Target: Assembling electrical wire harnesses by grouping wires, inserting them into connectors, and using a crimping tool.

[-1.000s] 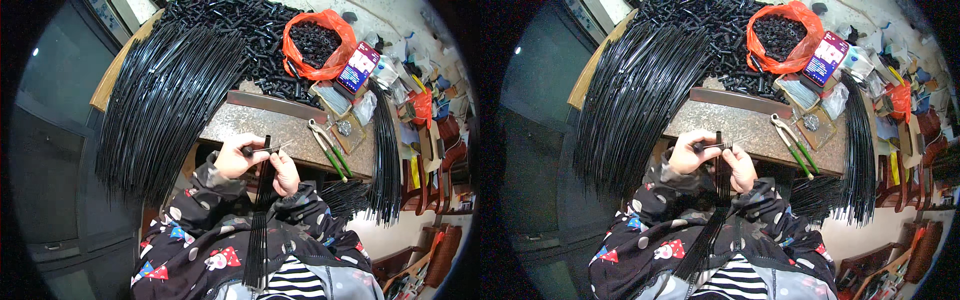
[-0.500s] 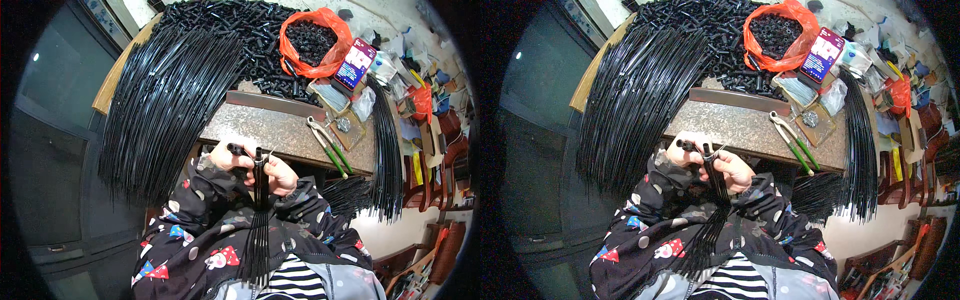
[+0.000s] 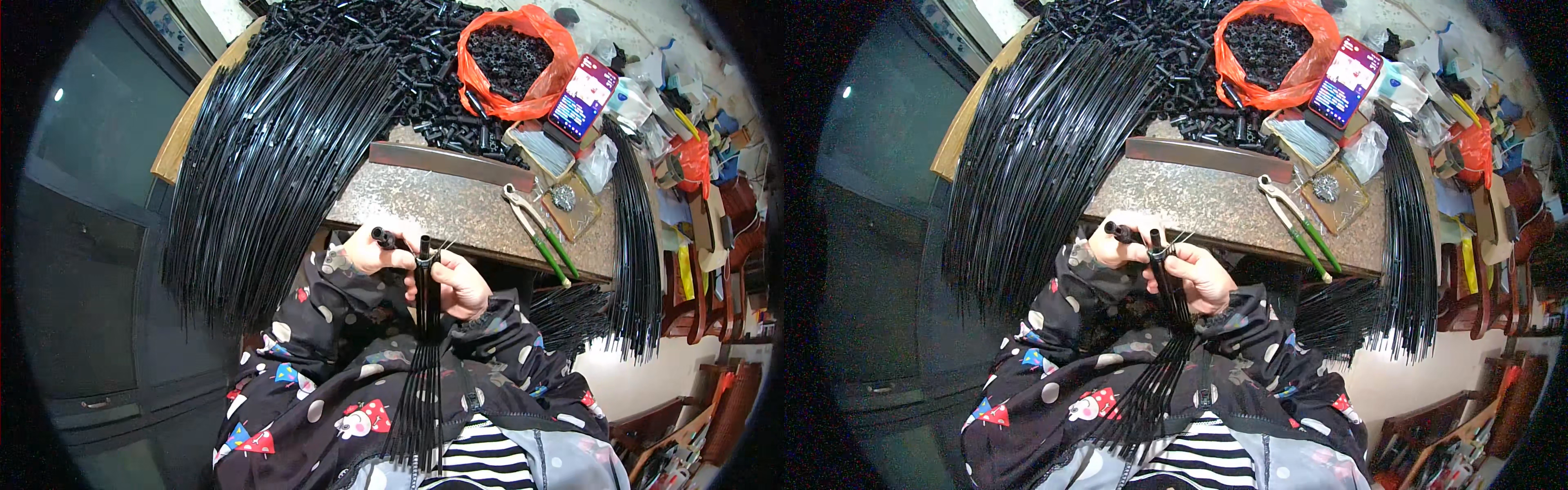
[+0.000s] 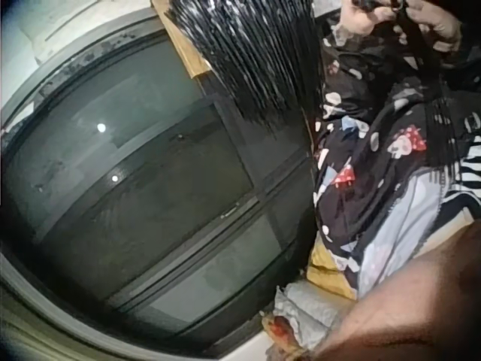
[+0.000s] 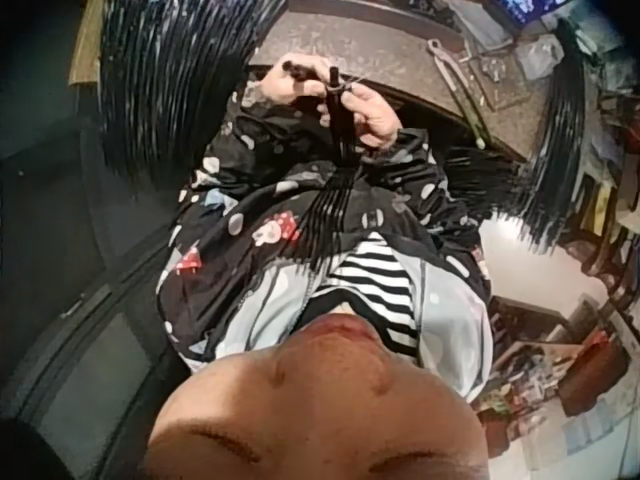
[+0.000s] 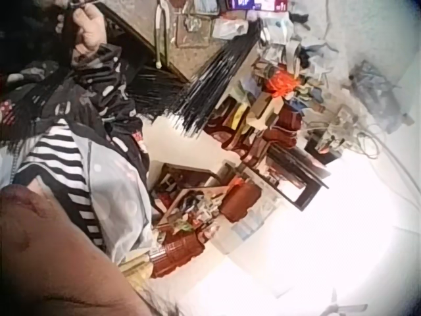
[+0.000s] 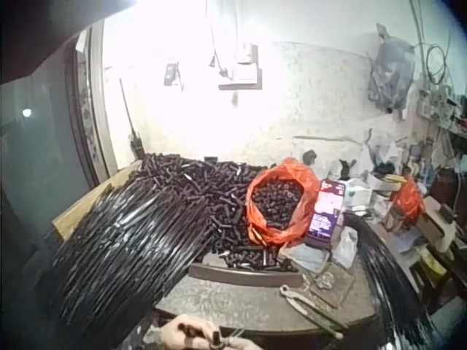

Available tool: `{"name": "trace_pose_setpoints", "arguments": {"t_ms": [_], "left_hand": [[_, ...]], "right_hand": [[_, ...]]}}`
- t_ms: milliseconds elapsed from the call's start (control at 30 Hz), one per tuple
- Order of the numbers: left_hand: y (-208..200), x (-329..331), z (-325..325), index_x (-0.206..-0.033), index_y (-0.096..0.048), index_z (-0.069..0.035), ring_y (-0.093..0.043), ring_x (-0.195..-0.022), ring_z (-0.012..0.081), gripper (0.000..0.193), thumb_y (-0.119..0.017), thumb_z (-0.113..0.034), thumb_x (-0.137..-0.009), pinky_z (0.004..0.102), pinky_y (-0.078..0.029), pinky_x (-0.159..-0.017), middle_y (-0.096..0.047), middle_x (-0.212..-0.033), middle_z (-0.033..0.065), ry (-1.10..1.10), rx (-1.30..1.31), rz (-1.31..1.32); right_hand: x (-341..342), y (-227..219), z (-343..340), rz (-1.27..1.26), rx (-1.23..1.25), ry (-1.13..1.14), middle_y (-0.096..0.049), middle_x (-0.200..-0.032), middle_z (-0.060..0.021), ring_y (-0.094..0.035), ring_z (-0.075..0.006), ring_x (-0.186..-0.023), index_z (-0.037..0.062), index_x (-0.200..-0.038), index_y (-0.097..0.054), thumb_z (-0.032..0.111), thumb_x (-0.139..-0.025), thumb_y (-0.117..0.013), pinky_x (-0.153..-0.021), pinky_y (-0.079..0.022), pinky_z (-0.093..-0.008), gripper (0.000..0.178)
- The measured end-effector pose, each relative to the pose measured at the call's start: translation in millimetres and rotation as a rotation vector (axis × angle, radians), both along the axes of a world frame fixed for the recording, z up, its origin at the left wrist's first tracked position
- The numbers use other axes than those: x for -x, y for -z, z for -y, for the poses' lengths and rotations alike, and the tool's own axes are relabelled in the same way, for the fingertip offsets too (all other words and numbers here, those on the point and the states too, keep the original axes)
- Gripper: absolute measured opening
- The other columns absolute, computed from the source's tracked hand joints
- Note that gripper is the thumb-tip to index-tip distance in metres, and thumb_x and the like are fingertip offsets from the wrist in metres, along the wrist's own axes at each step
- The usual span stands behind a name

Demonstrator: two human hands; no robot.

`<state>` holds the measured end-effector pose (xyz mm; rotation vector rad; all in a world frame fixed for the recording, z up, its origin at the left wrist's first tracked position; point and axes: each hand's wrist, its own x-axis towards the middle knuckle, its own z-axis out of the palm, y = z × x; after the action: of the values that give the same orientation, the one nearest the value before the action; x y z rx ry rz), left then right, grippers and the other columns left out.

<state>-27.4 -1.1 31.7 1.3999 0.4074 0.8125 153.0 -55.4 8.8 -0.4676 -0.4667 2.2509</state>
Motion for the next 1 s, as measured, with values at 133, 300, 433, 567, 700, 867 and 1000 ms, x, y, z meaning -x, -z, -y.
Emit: {"name": "trace_pose_setpoints", "arguments": {"t_ms": [133,300,433,567,700,867,1000], "left_hand": [[-8.4,2.9,-11.6,-0.072,-0.056,0.001,-0.055,-0.073,0.0214,0.010,-0.065,-0.004,-0.069,0.0335,-0.043,-0.070,-0.058,-0.076,0.0110,0.087,-0.074,-0.074],[-28.3,-10.6,-21.9,-0.118,-0.047,-0.004,-0.047,-0.107,0.0186,0.041,-0.046,-0.031,-0.087,0.0341,-0.036,-0.089,-0.050,-0.119,0.0081,-0.211,-0.023,-0.046],[-51.8,-31.6,-14.3,-0.117,-0.048,-0.002,-0.046,-0.106,0.0177,0.048,-0.032,-0.040,-0.091,0.0324,-0.034,-0.091,-0.050,-0.117,0.0092,-0.074,-0.001,-0.334],[-57.6,-34.0,-14.7,-0.116,-0.049,-0.003,-0.049,-0.101,0.0169,0.045,-0.032,-0.036,-0.092,0.0329,-0.036,-0.089,-0.053,-0.111,0.0097,0.152,0.454,-0.098],[-59.9,-31.3,-7.5,-0.116,-0.050,-0.005,-0.049,-0.096,0.0168,0.049,-0.036,-0.043,-0.089,0.0336,-0.038,-0.086,-0.056,-0.104,0.0098,0.168,-0.013,-0.460],[-56.9,-21.3,-6.9,-0.113,-0.048,-0.003,-0.054,-0.085,0.0118,0.039,-0.055,-0.026,-0.083,0.0259,-0.043,-0.077,-0.056,-0.091,0.0059,-0.090,0.081,-0.107],[-63.0,-17.3,-9.4,-0.104,-0.052,-0.001,-0.053,-0.085,0.0099,0.028,-0.059,-0.006,-0.078,0.0258,-0.043,-0.078,-0.056,-0.088,0.0037,-0.115,0.165,-0.171]], "right_hand": [[4.2,-9.6,0.7,0.003,-0.014,0.019,-0.060,-0.084,-0.0114,-0.060,-0.0199,-0.074,-0.0004,-0.099,-0.052,0.012,-0.083,-0.054,-0.069,-0.050,-0.0307,0.020],[11.9,-8.2,12.7,0.234,-0.139,0.329,-0.059,-0.079,-0.0073,-0.057,-0.0128,-0.069,0.0025,-0.088,-0.052,0.012,-0.084,-0.053,-0.064,-0.047,-0.0258,0.010],[17.8,-11.6,15.5,0.180,-0.212,0.348,-0.058,-0.078,-0.0057,-0.054,-0.0112,-0.068,0.0045,-0.089,-0.050,0.015,-0.085,-0.053,-0.063,-0.045,-0.0232,0.012],[13.8,-10.3,19.7,0.235,-0.167,0.425,-0.057,-0.076,-0.0049,-0.053,-0.0106,-0.066,0.0037,-0.093,-0.049,0.016,-0.085,-0.053,-0.063,-0.044,-0.0232,0.015],[13.6,-10.9,18.5,0.179,-0.184,0.413,-0.057,-0.077,-0.0039,-0.055,-0.0109,-0.066,0.0042,-0.094,-0.049,0.017,-0.085,-0.053,-0.063,-0.046,-0.0239,0.016],[14.4,-19.5,19.5,0.264,-0.138,0.358,-0.057,-0.077,-0.0036,-0.052,-0.0092,-0.065,0.0049,-0.087,-0.050,0.015,-0.084,-0.054,-0.059,-0.043,-0.0221,0.011],[13.3,-11.7,16.6,0.228,-0.156,0.370,-0.058,-0.077,-0.0042,-0.052,-0.0096,-0.064,0.0048,-0.087,-0.050,0.016,-0.084,-0.055,-0.058,-0.042,-0.0225,0.012]]}}
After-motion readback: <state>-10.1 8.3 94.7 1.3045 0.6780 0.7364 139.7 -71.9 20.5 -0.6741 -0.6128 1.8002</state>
